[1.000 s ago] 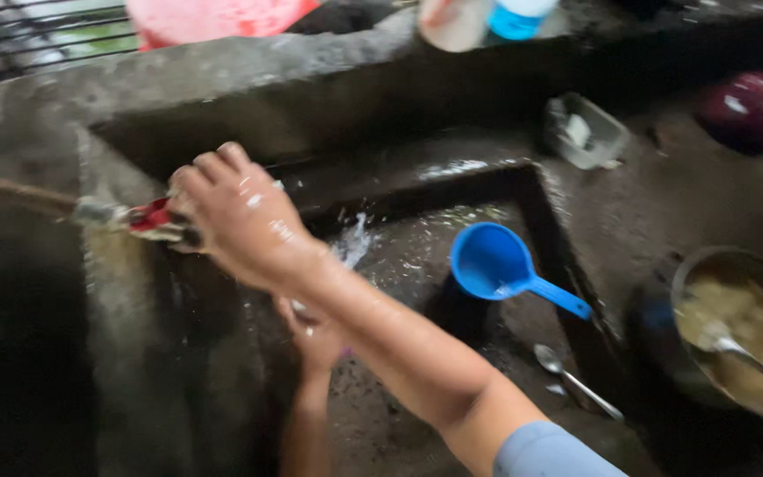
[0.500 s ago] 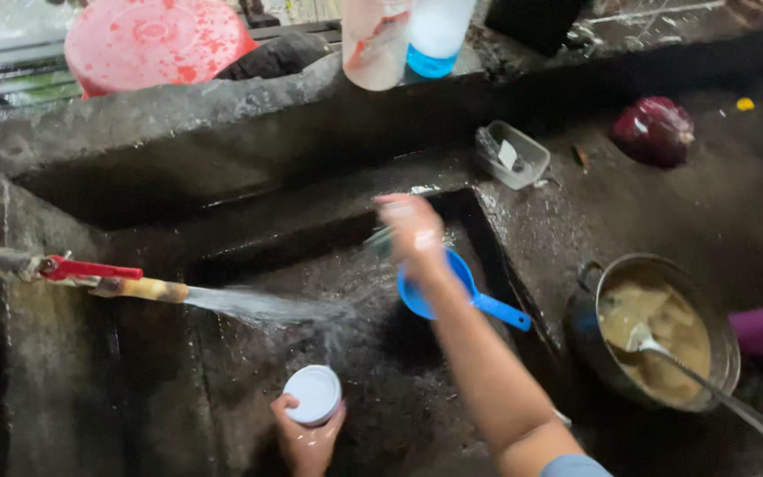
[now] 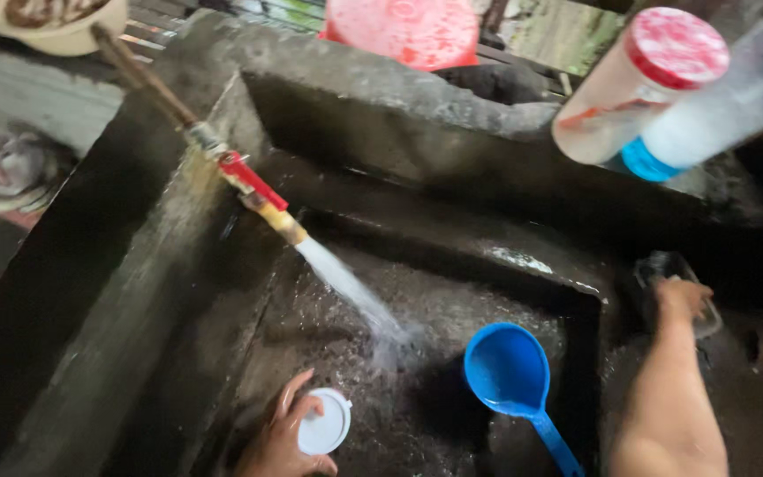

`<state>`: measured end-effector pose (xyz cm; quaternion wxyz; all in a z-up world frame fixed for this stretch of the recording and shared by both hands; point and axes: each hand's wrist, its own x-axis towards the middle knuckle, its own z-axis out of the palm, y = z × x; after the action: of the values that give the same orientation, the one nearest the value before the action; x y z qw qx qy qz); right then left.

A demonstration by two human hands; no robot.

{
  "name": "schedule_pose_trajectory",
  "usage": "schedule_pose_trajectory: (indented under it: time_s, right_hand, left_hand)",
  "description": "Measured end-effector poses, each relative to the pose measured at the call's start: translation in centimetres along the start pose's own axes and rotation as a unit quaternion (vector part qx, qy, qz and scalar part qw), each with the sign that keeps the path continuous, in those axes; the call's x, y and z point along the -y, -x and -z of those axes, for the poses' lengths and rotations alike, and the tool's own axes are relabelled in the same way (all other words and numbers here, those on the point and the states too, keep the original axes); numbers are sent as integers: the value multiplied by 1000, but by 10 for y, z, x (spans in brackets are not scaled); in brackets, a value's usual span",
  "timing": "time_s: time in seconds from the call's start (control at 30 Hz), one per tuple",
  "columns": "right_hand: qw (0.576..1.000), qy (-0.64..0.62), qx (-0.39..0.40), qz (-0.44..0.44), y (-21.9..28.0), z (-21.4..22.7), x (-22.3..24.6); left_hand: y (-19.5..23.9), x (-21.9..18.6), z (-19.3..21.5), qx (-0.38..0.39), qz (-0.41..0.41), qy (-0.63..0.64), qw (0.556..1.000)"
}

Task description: The person scoops a substance into a pink cup using a spoon and then washes the cup and its lid under running water at a sink.

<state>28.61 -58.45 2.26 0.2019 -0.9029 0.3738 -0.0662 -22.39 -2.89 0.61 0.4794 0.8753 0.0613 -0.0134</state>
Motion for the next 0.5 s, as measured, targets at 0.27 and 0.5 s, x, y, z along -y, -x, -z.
schedule_pose_trajectory:
  time_s: [0.27,0.5]
  right_hand:
    - [991,-16,-125,49,18,34,-14]
    - [748,-504,-244,356,161,23,30]
  left_hand:
    - [-72,-120,98,-132,-104,-136,976]
    - [-144,-184,214,-319,-288,-250,868]
